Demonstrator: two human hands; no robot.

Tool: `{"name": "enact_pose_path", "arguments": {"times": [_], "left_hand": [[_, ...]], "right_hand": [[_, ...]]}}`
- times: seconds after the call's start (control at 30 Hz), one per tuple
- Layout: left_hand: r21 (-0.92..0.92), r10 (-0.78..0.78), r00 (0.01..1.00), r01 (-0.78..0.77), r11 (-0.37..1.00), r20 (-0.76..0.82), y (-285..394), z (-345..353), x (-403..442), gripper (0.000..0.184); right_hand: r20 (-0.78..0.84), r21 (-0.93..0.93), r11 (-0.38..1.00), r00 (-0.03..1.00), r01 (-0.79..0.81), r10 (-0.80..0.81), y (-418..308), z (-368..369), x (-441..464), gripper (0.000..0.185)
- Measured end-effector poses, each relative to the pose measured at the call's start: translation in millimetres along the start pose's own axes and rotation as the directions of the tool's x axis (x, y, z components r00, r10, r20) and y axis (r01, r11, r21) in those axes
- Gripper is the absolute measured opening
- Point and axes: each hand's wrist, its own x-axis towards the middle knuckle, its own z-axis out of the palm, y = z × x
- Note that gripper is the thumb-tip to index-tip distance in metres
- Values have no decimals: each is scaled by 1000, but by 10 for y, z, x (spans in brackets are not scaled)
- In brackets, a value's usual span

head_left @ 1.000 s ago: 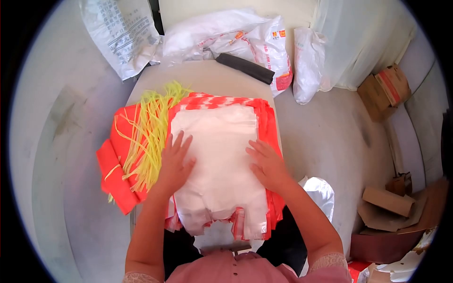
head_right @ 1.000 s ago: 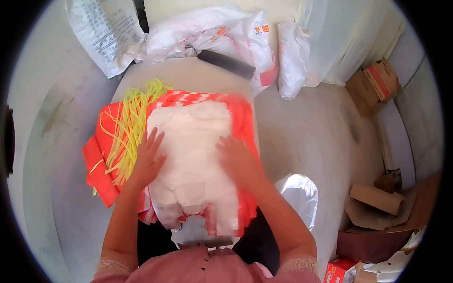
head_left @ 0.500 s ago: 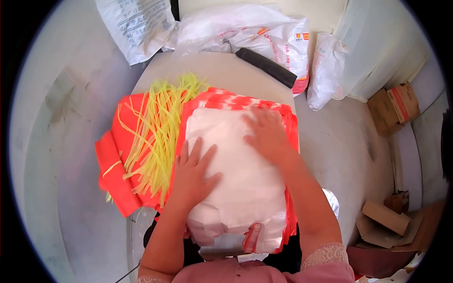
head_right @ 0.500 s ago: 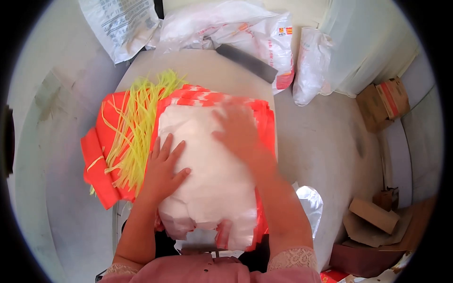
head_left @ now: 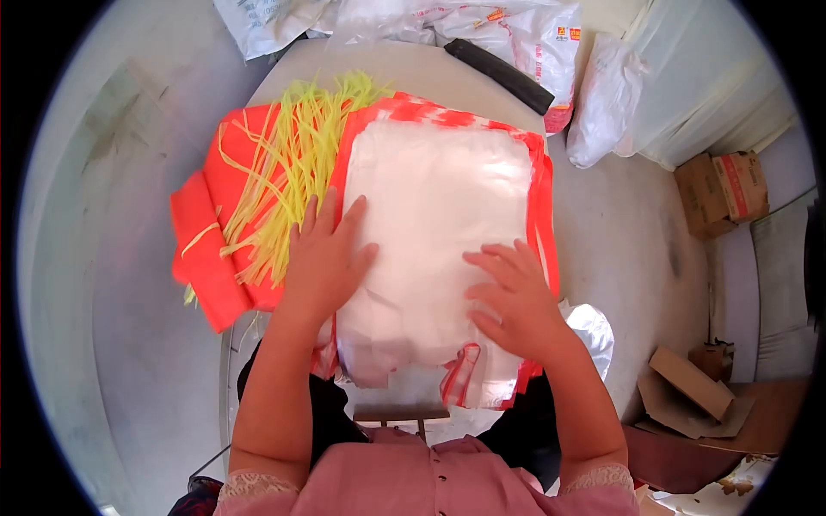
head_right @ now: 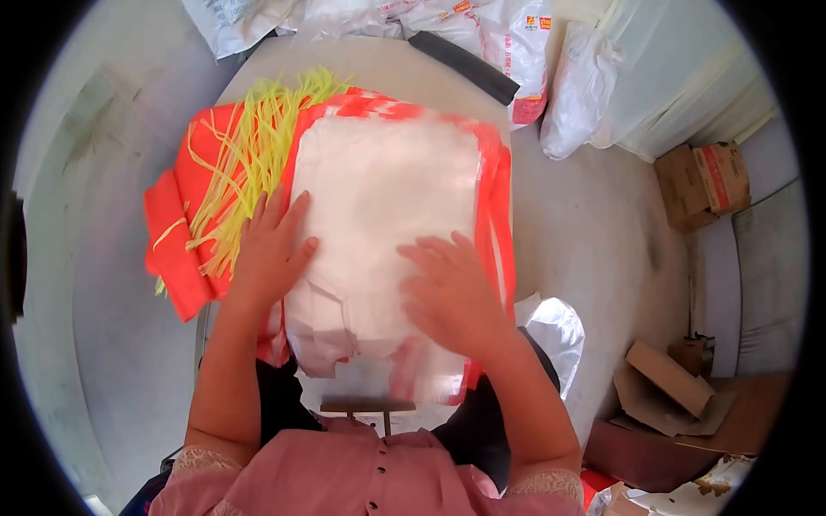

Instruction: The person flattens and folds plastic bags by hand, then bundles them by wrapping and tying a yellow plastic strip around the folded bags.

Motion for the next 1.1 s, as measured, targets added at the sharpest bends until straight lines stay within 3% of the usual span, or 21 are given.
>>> {"name": "enact_pose_path", "arguments": {"times": [0.1,0.2,0.27,0.4,0.47,0.57,0.67,0.8,0.9,1.1], "left_hand": [[20,-25,994,27,999,-111,-22,-60,-74,66],[-247,38,982,-84,965,-186,-28,-166,-109,53],[-341,25,982,-90,936,-189,27,-219,-157,43],[-510,27,995,-71,857,-92,58,-254,-253,30],[-575,5,999,-28,818,-41,90,-252,-280,31],[-690,-69,998,59,722,13,152,-209,-311,35],[-807,-148,983,173,565,107,170,-172,-304,46],[-903,-138,955,294,312,263,147,-197,-290,60],[-906,-209,931,345,244,298,277,-290,-297,60],[-960,-191,965,216,177,182,346,-270,-342,61]], "right_hand": [[67,-3,1000,998,9,-9,-206,2,-32,22],[14,-5,1000,1000,24,-23,-191,139,-67,19],[-49,-16,998,997,56,-57,-140,231,-68,18],[-140,140,989,988,-41,61,-75,225,-43,19],[-200,291,948,961,-128,191,-70,169,3,14],[-200,598,766,881,-236,428,-66,184,44,7],[-130,726,630,845,-275,518,-35,195,39,7],[-59,833,477,813,-279,579,-44,237,40,7],[-29,886,378,782,-268,622,-62,234,57,6],[-30,925,307,763,-224,646,-62,255,54,9]]}}
